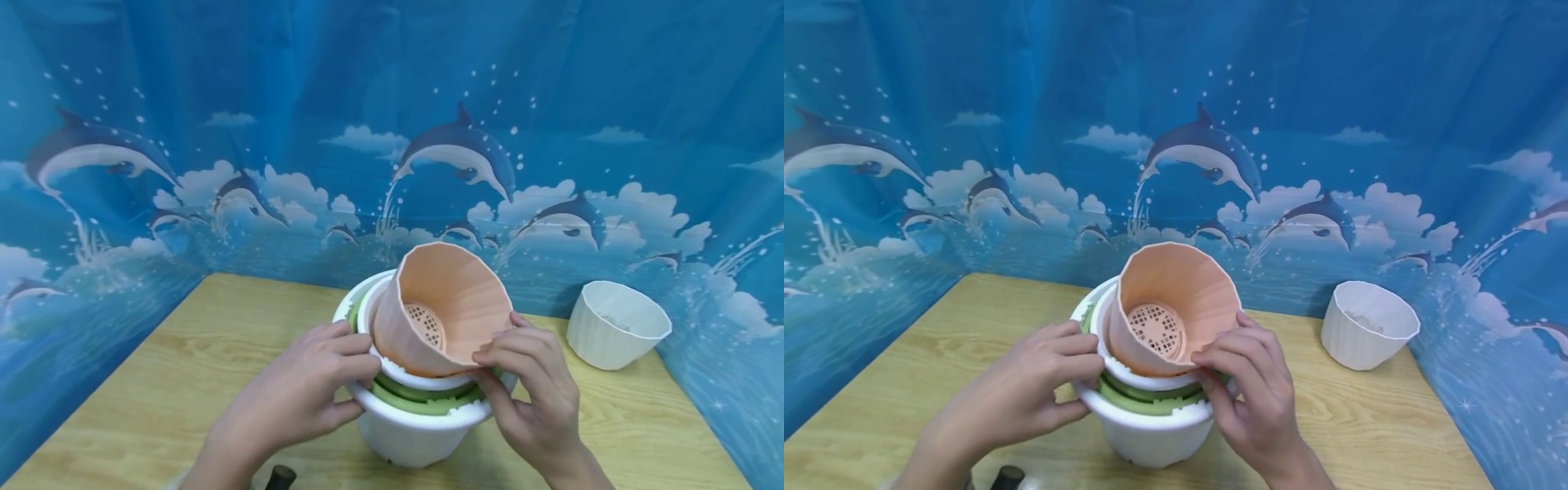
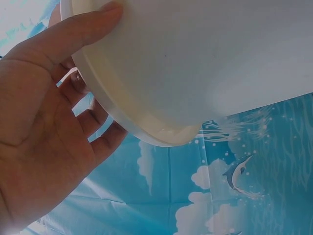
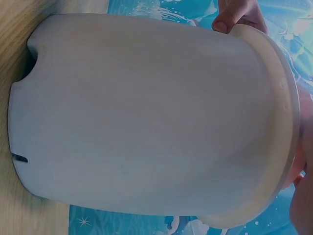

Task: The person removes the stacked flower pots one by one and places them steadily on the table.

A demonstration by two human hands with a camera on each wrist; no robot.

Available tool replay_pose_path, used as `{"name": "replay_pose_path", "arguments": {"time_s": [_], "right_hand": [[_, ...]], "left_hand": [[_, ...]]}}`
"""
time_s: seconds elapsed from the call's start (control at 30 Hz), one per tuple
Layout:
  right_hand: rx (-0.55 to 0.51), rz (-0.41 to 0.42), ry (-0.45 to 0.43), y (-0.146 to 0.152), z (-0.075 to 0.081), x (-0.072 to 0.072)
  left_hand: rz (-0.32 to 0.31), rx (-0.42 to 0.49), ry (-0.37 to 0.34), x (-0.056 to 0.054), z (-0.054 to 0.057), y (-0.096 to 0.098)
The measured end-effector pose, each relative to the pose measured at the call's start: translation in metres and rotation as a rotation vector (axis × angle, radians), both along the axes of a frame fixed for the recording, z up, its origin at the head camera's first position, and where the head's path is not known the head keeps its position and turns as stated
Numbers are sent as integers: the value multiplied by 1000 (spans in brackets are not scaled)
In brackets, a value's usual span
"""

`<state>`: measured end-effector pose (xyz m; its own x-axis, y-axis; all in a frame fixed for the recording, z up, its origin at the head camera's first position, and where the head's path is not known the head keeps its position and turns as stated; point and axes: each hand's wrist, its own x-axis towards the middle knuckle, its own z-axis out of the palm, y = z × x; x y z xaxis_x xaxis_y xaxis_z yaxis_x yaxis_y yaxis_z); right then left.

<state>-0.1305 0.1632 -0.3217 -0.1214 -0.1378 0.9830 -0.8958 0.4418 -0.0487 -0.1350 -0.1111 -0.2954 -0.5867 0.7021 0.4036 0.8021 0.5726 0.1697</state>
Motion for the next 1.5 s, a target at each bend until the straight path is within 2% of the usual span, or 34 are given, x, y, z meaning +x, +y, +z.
{"name": "replay_pose_path", "arguments": {"time_s": [0.2, 0.6, 0.97, 1.3, 1.5], "right_hand": [[-34, 3, 57, 0, 2, -2], [-38, -4, 65, 0, 5, -2], [-110, -19, 91, -5, 15, 1], [-178, -43, 109, -2, 14, 1], [-255, -53, 144, 1, 16, 0]], "left_hand": [[9, 0, -9, 1, -1, -1], [-6, 19, 26, 0, -1, -1], [-12, 23, 36, -1, -2, -1], [4, 2, 4, 0, -2, 1], [6, -3, 4, 0, -1, 2]]}}
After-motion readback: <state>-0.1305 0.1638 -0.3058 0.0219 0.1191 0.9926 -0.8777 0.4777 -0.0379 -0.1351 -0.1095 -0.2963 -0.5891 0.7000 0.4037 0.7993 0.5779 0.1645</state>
